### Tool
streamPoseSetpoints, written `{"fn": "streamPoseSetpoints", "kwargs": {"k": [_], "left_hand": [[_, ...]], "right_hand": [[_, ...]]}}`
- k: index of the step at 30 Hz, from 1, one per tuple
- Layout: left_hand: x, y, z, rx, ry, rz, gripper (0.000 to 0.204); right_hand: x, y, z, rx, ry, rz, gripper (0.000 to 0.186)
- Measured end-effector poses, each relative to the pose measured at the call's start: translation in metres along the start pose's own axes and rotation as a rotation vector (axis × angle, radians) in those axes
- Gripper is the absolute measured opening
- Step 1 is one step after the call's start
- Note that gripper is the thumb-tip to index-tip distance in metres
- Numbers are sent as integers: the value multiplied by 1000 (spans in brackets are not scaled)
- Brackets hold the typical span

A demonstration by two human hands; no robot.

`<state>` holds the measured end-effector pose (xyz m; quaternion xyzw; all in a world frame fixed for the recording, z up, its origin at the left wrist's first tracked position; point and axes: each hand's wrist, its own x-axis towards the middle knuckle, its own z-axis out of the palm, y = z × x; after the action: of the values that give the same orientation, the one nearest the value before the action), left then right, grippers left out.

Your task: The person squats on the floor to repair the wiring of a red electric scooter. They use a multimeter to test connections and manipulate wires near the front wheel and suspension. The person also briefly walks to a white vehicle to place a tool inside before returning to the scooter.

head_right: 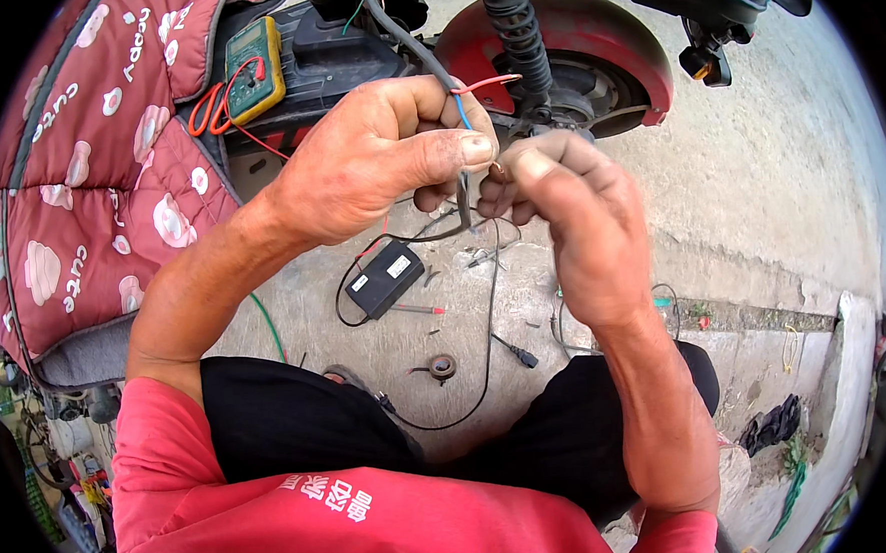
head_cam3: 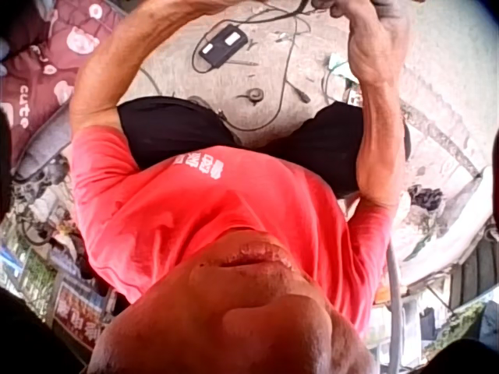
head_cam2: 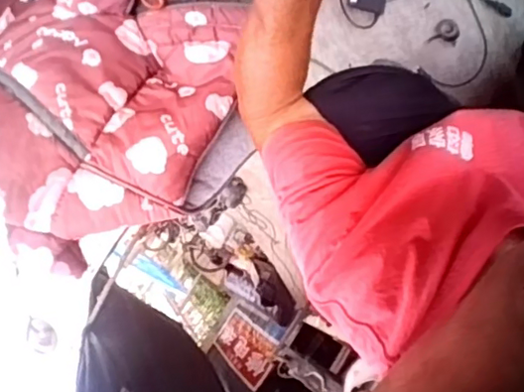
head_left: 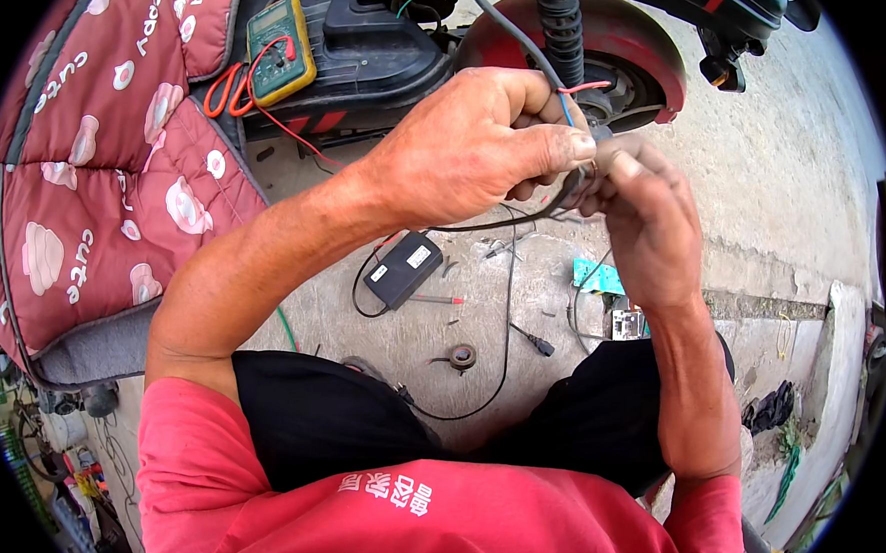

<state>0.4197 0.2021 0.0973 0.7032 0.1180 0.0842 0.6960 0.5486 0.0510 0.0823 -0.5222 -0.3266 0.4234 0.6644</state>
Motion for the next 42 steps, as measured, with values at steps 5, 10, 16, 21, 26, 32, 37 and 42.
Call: {"fn": "streamPoseSetpoints", "kwargs": {"k": [5, 10, 16, 21, 26, 32, 37, 42], "left_hand": [[-2, 10, -1, -35, -74, 23, 28], [-5, 10, -6, -2, -88, 85, 27], [-9, 11, 0, 126, 32, 81, 25], [-6, 0, 1, -32, 53, -194, 24], [-6, 11, 1, -66, 42, -193, 28], [-4, 1, -13, -57, -62, 27, 34], [0, -8, -12, -237, -157, 84, 35], [0, -4, -14, -169, -174, 140, 26]], "right_hand": [[2, 8, 8, 315, -224, 108, 37], [3, 17, 4, 553, -335, 200, 28], [-2, 10, 10, 248, -86, 153, 16], [5, -2, 6, -1015, 15, -662, 6], [0, 2, 4, -686, 61, -382, 4], [-3, 3, 4, 16, -24, 8, 19], [-10, 0, 12, 449, -156, 228, 19], [-12, 2, 10, 852, -244, 462, 16]]}}
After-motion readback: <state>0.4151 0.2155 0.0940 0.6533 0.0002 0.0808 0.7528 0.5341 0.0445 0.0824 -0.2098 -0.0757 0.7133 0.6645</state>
